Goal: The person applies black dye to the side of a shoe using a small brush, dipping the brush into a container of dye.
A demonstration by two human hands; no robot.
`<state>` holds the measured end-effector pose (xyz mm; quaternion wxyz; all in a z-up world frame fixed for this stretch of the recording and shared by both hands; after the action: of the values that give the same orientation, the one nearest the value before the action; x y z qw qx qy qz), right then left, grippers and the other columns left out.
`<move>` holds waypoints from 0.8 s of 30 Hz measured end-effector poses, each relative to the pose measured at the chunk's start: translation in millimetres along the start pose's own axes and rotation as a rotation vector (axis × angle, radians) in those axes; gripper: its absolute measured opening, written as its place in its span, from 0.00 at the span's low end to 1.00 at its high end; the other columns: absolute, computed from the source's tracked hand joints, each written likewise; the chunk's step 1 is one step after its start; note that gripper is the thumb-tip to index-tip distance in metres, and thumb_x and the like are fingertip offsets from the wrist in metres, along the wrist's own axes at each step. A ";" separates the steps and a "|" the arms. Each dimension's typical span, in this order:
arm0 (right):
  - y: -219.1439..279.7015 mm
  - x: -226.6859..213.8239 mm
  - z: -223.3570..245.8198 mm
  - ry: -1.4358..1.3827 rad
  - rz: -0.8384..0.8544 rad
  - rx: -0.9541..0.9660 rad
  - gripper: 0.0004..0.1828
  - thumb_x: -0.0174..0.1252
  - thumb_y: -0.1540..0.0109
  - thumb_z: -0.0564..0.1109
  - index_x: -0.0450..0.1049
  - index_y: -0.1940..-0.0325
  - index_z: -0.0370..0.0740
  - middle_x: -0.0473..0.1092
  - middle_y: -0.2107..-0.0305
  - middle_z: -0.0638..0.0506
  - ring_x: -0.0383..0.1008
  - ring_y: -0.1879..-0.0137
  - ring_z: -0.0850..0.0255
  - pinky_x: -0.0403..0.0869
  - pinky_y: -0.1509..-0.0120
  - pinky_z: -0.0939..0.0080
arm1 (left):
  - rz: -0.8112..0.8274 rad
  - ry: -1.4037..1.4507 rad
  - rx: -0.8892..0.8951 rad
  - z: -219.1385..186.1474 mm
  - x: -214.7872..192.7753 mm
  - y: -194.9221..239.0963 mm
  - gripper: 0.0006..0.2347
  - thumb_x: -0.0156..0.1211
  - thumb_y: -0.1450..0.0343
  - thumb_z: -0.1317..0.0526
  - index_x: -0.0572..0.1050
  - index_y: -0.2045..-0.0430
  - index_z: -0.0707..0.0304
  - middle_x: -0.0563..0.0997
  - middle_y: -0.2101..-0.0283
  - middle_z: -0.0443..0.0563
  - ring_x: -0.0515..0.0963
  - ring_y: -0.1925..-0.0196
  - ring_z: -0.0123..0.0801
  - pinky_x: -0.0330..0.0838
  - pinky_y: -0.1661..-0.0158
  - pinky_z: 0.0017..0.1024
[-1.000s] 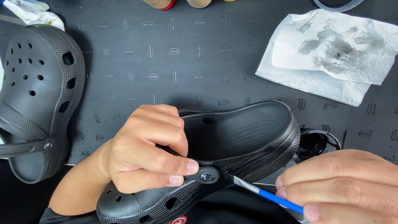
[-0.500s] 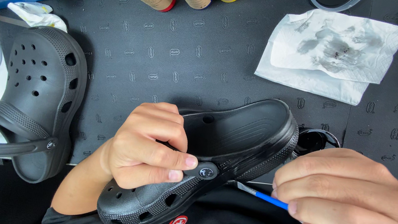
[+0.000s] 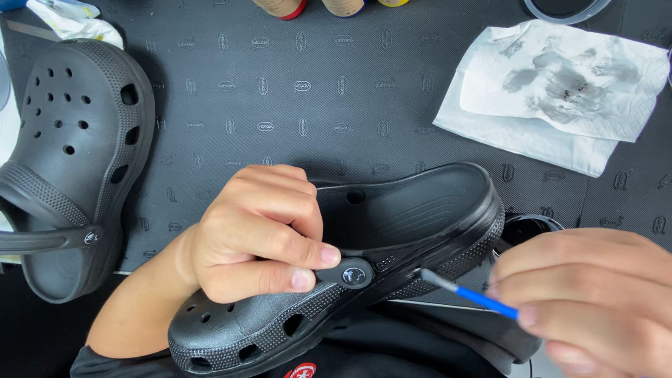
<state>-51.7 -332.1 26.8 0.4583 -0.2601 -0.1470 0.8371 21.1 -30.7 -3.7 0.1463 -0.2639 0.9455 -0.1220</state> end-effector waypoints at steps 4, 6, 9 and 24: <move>1.7 -1.2 5.3 -0.030 -0.049 0.063 0.06 0.49 0.33 0.40 0.67 0.56 0.33 0.76 0.67 0.42 0.85 0.60 0.48 0.86 0.56 0.48 | 0.003 0.003 -0.016 -0.5 -1.8 0.9 0.09 0.67 0.31 0.61 0.81 0.61 0.62 0.80 0.70 0.47 0.77 0.71 0.33 0.63 0.68 0.32; -4.2 6.8 9.1 -0.035 -0.048 0.053 0.07 0.51 0.32 0.40 0.68 0.56 0.31 0.76 0.67 0.39 0.84 0.60 0.46 0.85 0.58 0.46 | 0.003 0.002 -0.021 -0.9 -2.1 1.6 0.09 0.66 0.32 0.61 0.81 0.61 0.63 0.80 0.69 0.48 0.77 0.70 0.35 0.64 0.68 0.32; -10.7 16.4 8.6 0.007 0.023 0.028 0.08 0.52 0.34 0.40 0.69 0.57 0.29 0.76 0.68 0.34 0.83 0.62 0.43 0.84 0.61 0.45 | -0.005 0.003 -0.026 -1.8 -1.8 2.6 0.09 0.67 0.32 0.62 0.81 0.62 0.64 0.80 0.69 0.48 0.78 0.69 0.36 0.65 0.67 0.32; -1.6 43.6 26.2 0.153 -0.194 -0.032 0.11 0.47 0.30 0.40 0.63 0.60 0.25 0.74 0.72 0.32 0.81 0.67 0.41 0.82 0.65 0.48 | -0.089 -0.022 -0.066 -7.3 0.3 7.8 0.09 0.67 0.32 0.61 0.81 0.63 0.66 0.79 0.70 0.51 0.76 0.70 0.36 0.66 0.65 0.33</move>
<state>-85.0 -294.6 35.9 0.5427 -0.3153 -0.1492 0.7641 14.8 -23.3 0.7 0.1424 -0.3116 0.9347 -0.0940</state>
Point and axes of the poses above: each hand's wrist, its own y-axis away from the middle knuckle, its own x-axis out of the palm, z = x × y, the point moved 3 cm from there along -y, towards the middle knuckle
